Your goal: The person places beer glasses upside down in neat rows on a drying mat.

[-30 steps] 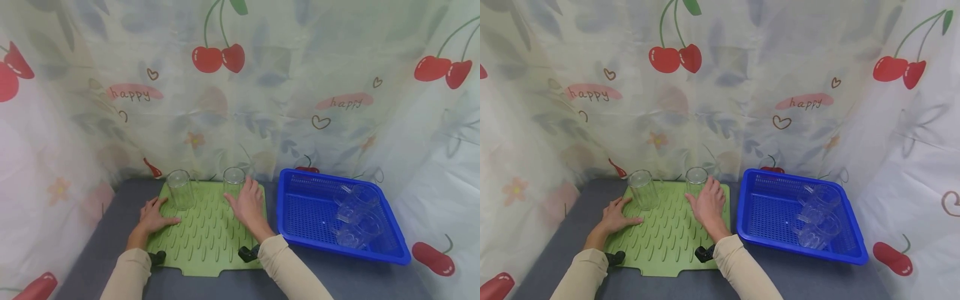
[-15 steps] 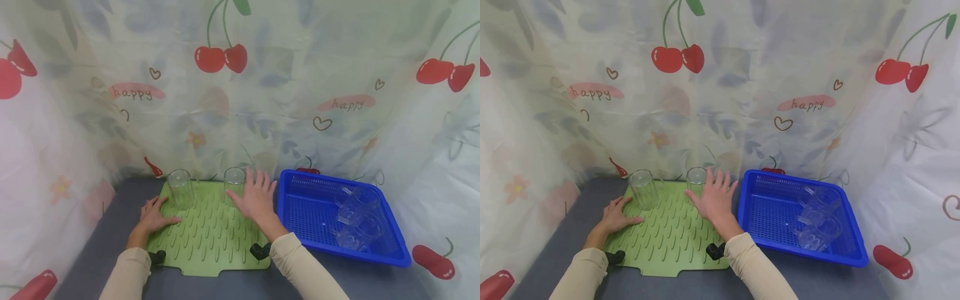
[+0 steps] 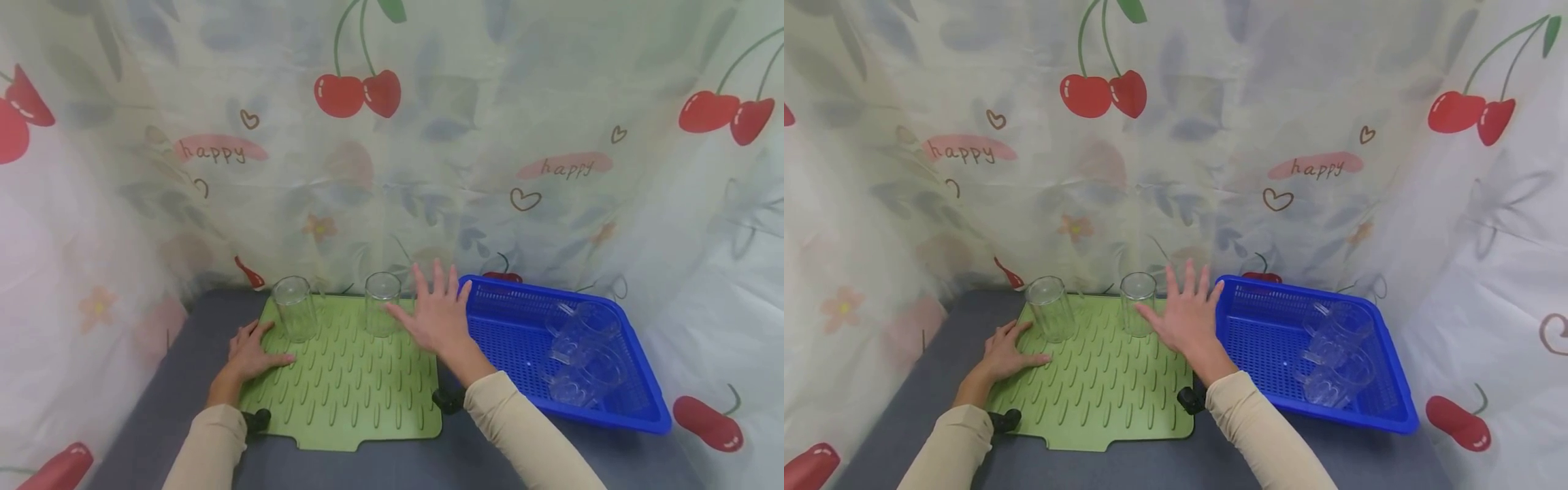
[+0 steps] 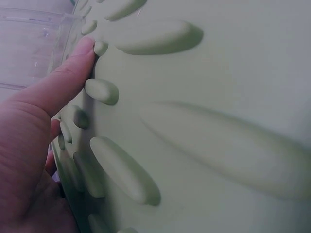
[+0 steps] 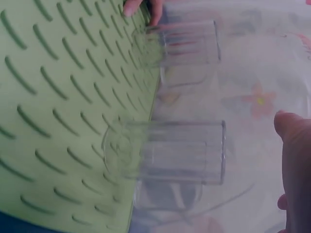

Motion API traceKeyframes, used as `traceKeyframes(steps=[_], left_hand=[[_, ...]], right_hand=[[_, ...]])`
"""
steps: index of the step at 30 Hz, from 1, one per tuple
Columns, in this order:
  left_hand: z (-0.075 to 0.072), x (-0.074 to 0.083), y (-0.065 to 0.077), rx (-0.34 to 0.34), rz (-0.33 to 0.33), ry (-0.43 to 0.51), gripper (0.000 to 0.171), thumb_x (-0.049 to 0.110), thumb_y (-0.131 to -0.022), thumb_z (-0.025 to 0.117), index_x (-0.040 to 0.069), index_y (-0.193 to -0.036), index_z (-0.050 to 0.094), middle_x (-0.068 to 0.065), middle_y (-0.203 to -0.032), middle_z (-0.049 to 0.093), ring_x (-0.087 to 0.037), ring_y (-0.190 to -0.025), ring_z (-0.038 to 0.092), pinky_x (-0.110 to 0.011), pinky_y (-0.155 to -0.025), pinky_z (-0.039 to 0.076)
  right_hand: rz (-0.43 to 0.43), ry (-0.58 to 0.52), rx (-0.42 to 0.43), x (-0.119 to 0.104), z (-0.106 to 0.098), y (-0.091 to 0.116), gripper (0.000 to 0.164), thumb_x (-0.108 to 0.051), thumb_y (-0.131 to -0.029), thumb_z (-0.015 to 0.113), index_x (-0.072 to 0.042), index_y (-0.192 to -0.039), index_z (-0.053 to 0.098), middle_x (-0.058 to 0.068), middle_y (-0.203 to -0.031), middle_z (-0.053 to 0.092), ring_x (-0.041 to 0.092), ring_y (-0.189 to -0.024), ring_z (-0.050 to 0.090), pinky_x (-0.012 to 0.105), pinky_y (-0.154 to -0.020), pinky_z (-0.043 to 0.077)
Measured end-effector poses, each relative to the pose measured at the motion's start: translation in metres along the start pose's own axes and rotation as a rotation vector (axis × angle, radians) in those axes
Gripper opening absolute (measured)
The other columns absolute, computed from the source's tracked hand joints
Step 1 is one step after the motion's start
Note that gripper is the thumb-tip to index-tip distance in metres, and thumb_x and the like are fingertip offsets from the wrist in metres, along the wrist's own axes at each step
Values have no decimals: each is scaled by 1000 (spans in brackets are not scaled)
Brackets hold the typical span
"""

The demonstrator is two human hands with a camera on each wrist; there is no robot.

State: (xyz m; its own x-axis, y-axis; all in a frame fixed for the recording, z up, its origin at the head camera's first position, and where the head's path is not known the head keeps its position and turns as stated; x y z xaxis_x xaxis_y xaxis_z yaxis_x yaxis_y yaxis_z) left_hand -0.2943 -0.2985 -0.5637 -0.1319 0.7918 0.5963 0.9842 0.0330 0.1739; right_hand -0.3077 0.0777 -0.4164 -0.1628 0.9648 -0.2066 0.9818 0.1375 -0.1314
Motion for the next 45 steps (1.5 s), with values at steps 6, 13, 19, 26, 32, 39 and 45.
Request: traceKeyframes(steps=[6, 13, 19, 26, 32, 39, 45], left_hand=[[0, 3, 0, -7, 0, 0, 113, 56, -78, 84, 6, -161, 25, -30, -168, 5, -60, -151, -2, -80, -115, 14], [-3, 5, 2, -17, 0, -3, 113, 55, -80, 83, 6, -162, 24, -31, -167, 4, -61, -150, -4, -79, -116, 12], [2, 1, -1, -9, 8, 6, 113, 55, -79, 84, 5, -162, 25, -31, -168, 5, -60, -151, -5, -79, -117, 10], [2, 1, -1, -15, 8, 8, 114, 57, -78, 84, 5, -162, 24, -31, -167, 4, -60, -151, -7, -79, -117, 7], [0, 1, 0, -12, 11, 7, 114, 56, -79, 84, 5, -162, 24, -32, -167, 4, -61, -151, -6, -79, -117, 8], [2, -1, -3, -11, 19, -10, 115, 58, -79, 82, 5, -162, 23, -32, -167, 3, -62, -150, -6, -79, -117, 8], [1, -2, 0, -5, 24, 8, 115, 58, -78, 83, 4, -161, 24, -32, -167, 4, -61, -151, -6, -79, -117, 7]], right_hand=[[8, -9, -3, 20, -10, -1, 97, -83, -92, 36, -27, -166, 9, 18, -173, 1, 48, -158, -7, 74, -122, 0], [27, 7, 21, 50, -20, 0, 96, -83, -93, 35, -25, -166, 13, 19, -172, 6, 49, -158, -5, 76, -121, 2], [50, 20, 14, 77, -24, 2, 98, -83, -93, 35, -22, -166, 12, 21, -172, 2, 51, -157, -6, 77, -120, -3], [46, 48, 30, 105, -33, 2, 99, -83, -92, 37, -18, -165, 19, 24, -171, 6, 53, -156, 0, 79, -118, 1], [28, 83, 32, 128, -40, 0, 100, -85, -91, 35, -19, -165, 18, 25, -171, 6, 55, -155, 2, 80, -117, 3], [54, 112, -26, 154, -53, -2, 103, -86, -91, 32, -18, -166, 12, 28, -170, 3, 58, -154, 0, 82, -116, 0], [85, 130, -70, 177, -63, -6, 103, -83, -93, 33, -15, -166, 10, 31, -168, 3, 61, -152, 0, 83, -114, 1]])
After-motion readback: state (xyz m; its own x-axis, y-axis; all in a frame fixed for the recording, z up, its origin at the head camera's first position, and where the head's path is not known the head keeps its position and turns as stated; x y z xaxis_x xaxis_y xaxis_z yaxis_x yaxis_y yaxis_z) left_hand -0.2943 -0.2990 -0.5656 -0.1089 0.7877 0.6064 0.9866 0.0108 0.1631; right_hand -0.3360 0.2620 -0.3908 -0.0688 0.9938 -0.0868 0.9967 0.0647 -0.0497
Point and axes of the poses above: each hand's wrist, its own y-axis away from the middle knuckle, its own z-axis out of the palm, x = y × z, the point moved 6 cm from there along -y, towards the middle knuckle
